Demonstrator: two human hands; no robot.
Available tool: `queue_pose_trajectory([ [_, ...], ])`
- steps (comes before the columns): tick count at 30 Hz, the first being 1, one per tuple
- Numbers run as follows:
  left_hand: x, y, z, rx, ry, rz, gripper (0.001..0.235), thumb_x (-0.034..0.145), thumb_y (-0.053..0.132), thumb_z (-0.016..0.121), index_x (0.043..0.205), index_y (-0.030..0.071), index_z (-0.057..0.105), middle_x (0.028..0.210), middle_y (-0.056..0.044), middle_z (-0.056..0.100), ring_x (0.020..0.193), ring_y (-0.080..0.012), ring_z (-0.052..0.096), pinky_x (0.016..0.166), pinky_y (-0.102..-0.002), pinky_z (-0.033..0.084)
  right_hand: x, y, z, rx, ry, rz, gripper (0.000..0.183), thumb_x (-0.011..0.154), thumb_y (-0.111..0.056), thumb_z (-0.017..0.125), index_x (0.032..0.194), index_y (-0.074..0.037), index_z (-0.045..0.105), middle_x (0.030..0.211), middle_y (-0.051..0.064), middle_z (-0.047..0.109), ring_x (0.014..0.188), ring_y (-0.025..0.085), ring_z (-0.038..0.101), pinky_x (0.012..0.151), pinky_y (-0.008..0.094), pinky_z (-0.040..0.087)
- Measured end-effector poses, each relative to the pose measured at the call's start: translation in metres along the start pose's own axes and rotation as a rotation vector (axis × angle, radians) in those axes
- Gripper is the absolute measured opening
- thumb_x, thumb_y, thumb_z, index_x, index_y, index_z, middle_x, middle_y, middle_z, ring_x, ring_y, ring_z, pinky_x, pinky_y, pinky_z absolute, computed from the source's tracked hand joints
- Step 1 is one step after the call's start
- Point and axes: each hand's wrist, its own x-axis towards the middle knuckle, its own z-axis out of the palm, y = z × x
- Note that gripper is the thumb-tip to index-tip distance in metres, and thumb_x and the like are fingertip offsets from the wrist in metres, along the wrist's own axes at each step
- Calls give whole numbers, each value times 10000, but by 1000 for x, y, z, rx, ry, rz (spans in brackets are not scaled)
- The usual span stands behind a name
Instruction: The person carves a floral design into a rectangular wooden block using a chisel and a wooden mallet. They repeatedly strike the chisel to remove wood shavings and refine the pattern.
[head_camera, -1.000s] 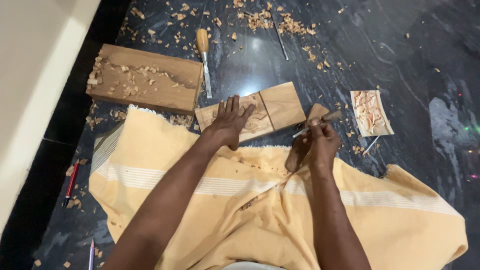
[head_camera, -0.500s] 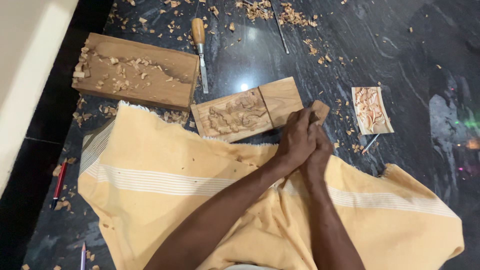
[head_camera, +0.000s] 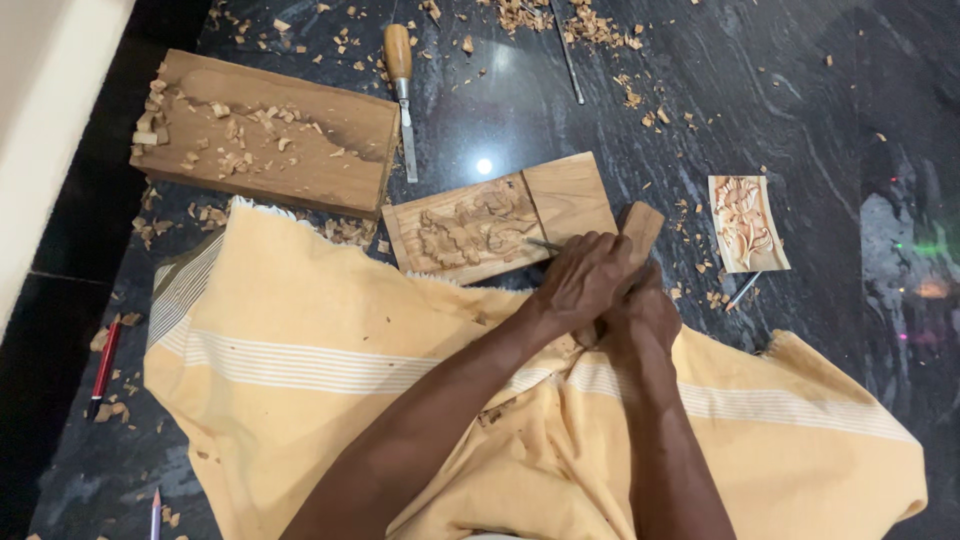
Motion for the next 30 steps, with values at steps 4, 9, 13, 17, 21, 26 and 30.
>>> queue_pose_trajectory([
  [4,1,-12,8,-65,-4,-73,183,877,-28,559,1056,-2,584,904,-171,617,868,-319,609,822,-462,466,19,21,9,603,-32,125,336,881,-156,716,1122,73,667,904,216,700,708,318,590,617,442,439],
  [9,2,-18,11,-95,79,-47,54,899,18,602,945,22,575,884,-156,618,872,-340,607,806,-476,456,1,53,-19,1328,-113,25,210,874,-51,718,1011,67,611,775,106,632,558,184,582,482,325,451],
  [13,3,-20,15,-130,100,-48,65,868,3,611,903,39,569,859,-138,600,862,-325,600,803,-470,436,-20,59,-54,1288,-5,36,170,848,-52,626,977,58,617,775,90,689,608,160,666,567,290,550],
  [17,6,-23,15,-172,146,-37,97,848,-27,606,898,48,570,861,-131,588,888,-325,596,811,-460,423,-57,48,-58,1200,76,-23,173,889,-12,682,1041,28,608,780,95,647,594,164,608,540,295,493],
  [21,4,-23,14,-156,121,-46,132,814,-57,582,880,57,577,855,-122,597,886,-322,601,806,-460,418,-82,28,-53,1259,142,-1,243,883,21,670,1112,-21,601,839,74,639,623,136,608,533,283,499],
  [26,5,-24,13,-185,156,-35,154,813,-74,561,890,58,577,884,-116,614,912,-317,608,840,-452,425,-96,1,-45,1419,175,-156,459,877,39,682,1292,-65,513,951,45,604,693,117,614,568,266,512],
  [30,4,-26,9,-222,143,-46,157,818,-81,544,887,56,576,893,-112,623,934,-317,605,849,-453,416,-97,-12,-29,994,181,-62,578,943,-56,676,1475,-88,454,1045,51,650,710,101,592,556,266,485],
])
